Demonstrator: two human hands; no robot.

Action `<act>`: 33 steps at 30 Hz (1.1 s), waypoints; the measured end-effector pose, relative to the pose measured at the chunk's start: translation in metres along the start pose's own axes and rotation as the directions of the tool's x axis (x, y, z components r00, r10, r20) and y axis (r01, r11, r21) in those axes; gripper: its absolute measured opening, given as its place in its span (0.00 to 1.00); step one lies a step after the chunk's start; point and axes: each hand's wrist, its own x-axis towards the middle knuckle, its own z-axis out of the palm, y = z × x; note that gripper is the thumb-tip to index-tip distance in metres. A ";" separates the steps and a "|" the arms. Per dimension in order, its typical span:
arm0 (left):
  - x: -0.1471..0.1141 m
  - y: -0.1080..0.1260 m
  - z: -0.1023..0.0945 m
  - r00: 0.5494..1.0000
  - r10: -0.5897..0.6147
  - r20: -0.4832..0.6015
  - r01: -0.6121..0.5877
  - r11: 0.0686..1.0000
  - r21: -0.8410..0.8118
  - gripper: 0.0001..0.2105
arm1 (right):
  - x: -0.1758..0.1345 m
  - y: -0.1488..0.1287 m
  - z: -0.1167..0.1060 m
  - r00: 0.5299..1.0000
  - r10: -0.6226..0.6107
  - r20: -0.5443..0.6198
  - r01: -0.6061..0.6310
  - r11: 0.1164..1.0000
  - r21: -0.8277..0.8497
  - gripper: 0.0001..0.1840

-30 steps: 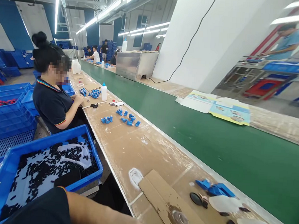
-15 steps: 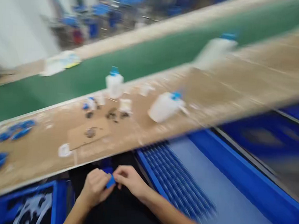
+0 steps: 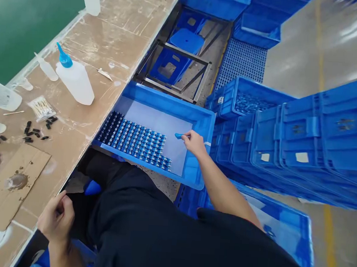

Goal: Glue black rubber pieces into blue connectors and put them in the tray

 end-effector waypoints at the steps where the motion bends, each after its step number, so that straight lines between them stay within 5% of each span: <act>1: 0.000 -0.004 -0.001 1.000 -0.023 0.002 0.023 0.999 0.024 0.11 | 0.002 0.005 0.005 1.000 0.007 0.006 -0.007 1.000 -0.011 0.04; 4: -0.002 -0.006 -0.003 0.997 -0.067 0.049 0.064 0.995 0.071 0.10 | 0.016 -0.010 0.036 0.999 -0.027 0.021 0.027 0.999 -0.019 0.05; 10: 0.004 0.014 -0.002 0.959 0.055 0.279 -0.016 0.990 -0.141 0.16 | 0.076 -0.106 0.126 0.943 -0.242 0.231 0.239 0.970 0.041 0.07; 17: -0.006 0.022 -0.024 0.978 -0.054 0.202 0.067 0.996 -0.061 0.13 | 0.094 -0.165 0.196 0.858 -0.311 0.408 0.304 0.949 0.083 0.08; 27: -0.008 0.015 -0.025 0.964 -0.016 0.264 0.056 0.988 -0.146 0.16 | 0.080 -0.169 0.200 0.879 -0.242 0.410 0.178 0.966 0.188 0.16; 33: -0.020 0.015 -0.050 0.975 -0.103 0.198 0.132 0.981 -0.142 0.16 | 0.017 -0.179 0.153 0.943 -0.324 0.080 0.299 0.926 0.229 0.27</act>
